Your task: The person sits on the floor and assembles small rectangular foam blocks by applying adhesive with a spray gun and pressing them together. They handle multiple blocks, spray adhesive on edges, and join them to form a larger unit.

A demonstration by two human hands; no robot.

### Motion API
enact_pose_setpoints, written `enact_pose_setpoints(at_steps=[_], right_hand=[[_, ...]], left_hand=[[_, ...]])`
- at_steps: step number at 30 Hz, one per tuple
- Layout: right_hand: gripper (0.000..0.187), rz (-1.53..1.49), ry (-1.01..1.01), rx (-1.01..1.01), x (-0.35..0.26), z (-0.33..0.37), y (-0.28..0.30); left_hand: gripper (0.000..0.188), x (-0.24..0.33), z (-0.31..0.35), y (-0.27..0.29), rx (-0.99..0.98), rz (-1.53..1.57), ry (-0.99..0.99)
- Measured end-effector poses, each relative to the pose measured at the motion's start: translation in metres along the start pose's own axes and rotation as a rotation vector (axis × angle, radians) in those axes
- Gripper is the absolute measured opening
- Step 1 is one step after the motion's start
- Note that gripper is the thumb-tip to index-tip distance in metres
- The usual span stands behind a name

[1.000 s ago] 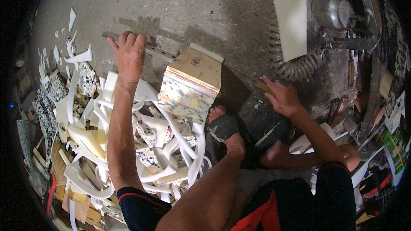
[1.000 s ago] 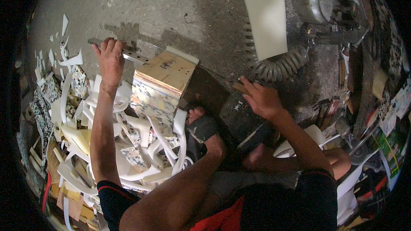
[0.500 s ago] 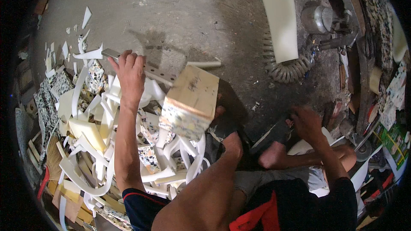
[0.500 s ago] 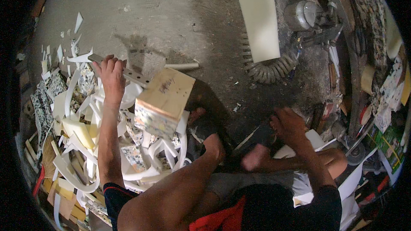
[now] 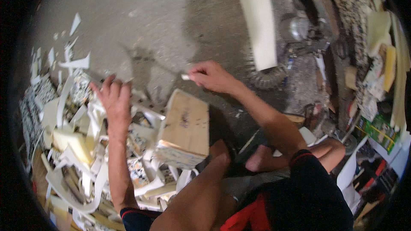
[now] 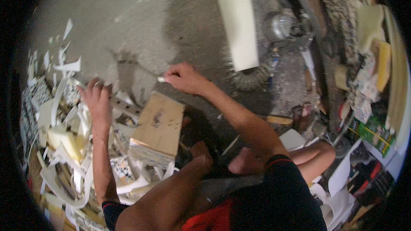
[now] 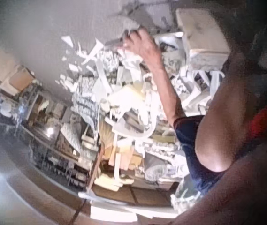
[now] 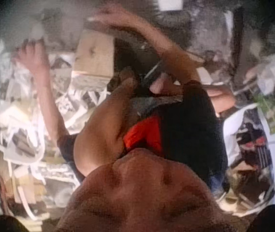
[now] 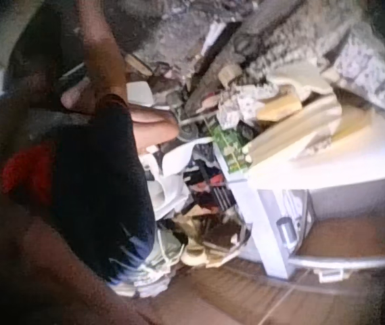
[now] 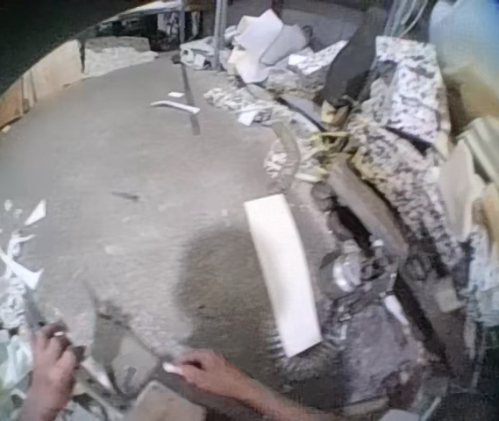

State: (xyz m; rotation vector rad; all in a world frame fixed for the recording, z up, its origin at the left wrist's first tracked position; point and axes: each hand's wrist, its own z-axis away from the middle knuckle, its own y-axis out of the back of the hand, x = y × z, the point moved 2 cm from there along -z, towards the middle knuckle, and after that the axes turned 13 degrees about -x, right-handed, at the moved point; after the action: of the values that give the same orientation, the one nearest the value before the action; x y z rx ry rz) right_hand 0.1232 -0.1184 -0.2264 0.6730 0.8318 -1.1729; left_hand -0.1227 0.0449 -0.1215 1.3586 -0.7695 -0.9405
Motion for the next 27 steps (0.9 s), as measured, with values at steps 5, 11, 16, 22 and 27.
enact_pose_setpoints(at_steps=[5, 11, 16, 22, 27], right_hand=[[0.036, 0.447, 0.180, 0.602, -0.023, 0.035, 0.005], [0.058, 0.438, -0.092, 1.025, 0.007, 0.124, 0.086], [0.098, 0.372, -0.625, 0.934, 0.055, 0.114, 0.149], [0.052, -0.186, -0.291, 0.652, 0.033, 0.132, 0.155], [0.030, -0.748, 0.524, 0.539, -0.056, 0.200, 0.132]], left_hand=[[0.023, -0.024, 0.025, -0.016, -0.085, -0.030, 0.163], [0.026, -0.057, 0.069, -0.016, -0.225, -0.089, 0.518], [0.023, -0.052, 0.082, -0.002, -0.174, 0.070, 0.532], [0.027, -0.036, 0.076, 0.024, -0.139, 0.321, 0.598], [0.030, -0.018, 0.074, 0.074, 0.027, 0.204, 0.561]])
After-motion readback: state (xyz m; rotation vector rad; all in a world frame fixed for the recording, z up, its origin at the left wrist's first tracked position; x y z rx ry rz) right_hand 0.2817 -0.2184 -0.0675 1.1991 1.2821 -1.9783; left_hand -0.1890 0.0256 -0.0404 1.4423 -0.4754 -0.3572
